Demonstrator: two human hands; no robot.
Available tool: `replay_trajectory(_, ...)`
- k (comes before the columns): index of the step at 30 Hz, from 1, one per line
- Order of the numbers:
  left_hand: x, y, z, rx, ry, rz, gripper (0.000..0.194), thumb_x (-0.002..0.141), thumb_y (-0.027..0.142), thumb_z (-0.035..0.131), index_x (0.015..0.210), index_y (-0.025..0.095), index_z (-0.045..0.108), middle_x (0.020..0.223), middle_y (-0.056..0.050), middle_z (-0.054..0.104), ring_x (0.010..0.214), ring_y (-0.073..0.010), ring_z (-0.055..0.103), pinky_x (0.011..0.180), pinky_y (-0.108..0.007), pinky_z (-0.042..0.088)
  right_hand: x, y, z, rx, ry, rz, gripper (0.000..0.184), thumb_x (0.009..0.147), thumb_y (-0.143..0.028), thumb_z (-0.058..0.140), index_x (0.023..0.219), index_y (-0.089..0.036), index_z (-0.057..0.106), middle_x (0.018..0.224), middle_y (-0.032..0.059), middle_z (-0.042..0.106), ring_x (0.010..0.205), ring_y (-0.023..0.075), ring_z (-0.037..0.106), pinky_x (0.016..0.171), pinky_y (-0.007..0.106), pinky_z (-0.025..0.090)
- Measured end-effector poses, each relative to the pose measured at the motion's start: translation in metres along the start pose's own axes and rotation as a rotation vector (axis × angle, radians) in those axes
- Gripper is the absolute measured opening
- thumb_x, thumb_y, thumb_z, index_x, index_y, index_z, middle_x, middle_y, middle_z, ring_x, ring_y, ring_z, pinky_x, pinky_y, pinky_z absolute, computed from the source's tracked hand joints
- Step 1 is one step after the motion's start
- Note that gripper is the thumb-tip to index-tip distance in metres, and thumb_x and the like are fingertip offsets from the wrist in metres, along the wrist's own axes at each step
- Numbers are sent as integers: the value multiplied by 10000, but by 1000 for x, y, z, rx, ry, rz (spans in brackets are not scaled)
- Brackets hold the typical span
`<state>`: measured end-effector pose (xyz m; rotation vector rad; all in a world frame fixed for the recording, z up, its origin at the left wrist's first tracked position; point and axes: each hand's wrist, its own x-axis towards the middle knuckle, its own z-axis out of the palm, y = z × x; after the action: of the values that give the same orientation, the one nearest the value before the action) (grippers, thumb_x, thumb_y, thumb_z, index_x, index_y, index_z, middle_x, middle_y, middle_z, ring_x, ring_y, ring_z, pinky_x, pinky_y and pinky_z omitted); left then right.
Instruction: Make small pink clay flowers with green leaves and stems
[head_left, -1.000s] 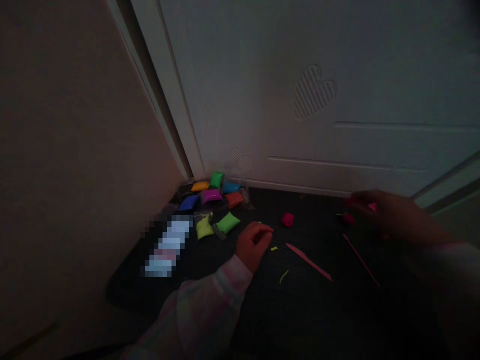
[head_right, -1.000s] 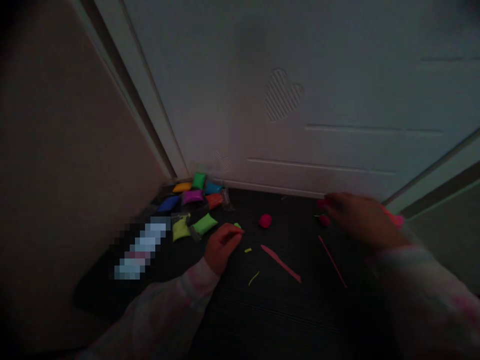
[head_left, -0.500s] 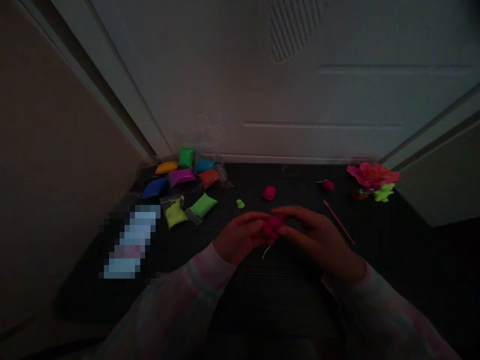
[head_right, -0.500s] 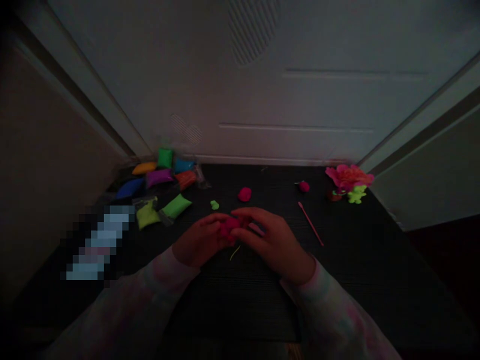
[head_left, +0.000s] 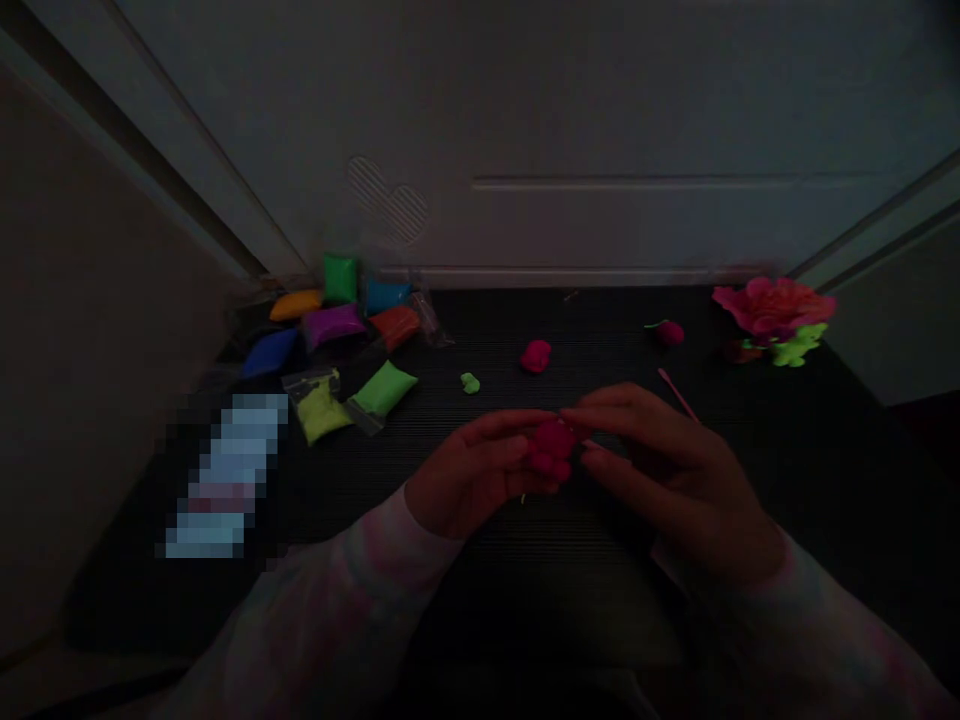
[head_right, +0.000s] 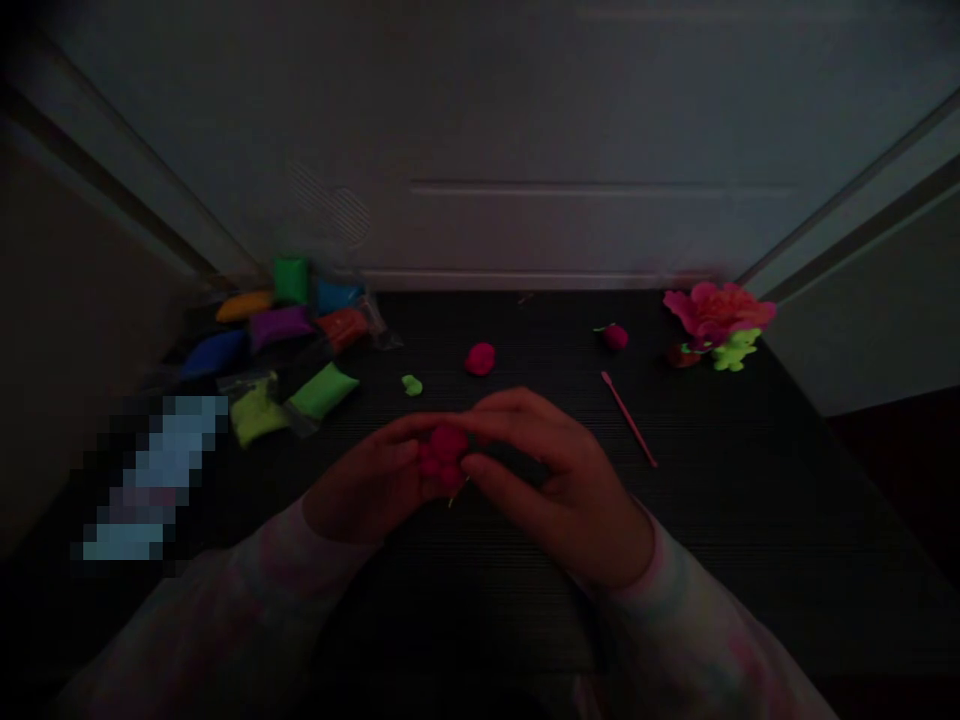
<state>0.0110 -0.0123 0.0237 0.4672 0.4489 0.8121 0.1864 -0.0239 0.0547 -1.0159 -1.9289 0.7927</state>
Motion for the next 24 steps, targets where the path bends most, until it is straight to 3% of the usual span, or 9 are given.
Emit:
replay_trajectory(7,0,0,-2,45,-12,-19,218,654,185,655,871,171,649,732,-8,678,644,-122,633,599,-225,492,2,0,-1,-11,-46,-17,328,794,-162,497,1063,-327,584,919,10,589,835,139,565,698,262,480)
replay_trajectory(19,0,0,-3,89,-19,-25,202,659,188,651,855,138,665,730,-35,671,620,-126,619,563,-226,491,5,2,-3,29,-73,-12,96,765,-188,555,826,-237,611,801,13,601,777,136,572,686,266,476)
replay_trajectory(24,1,0,-4,83,-8,-21,176,651,184,652,822,148,673,701,-28,671,611,-128,623,553,-223,493,5,2,-3,-6,-105,-30,216,781,-182,530,969,-262,601,877,23,606,804,136,575,684,263,480)
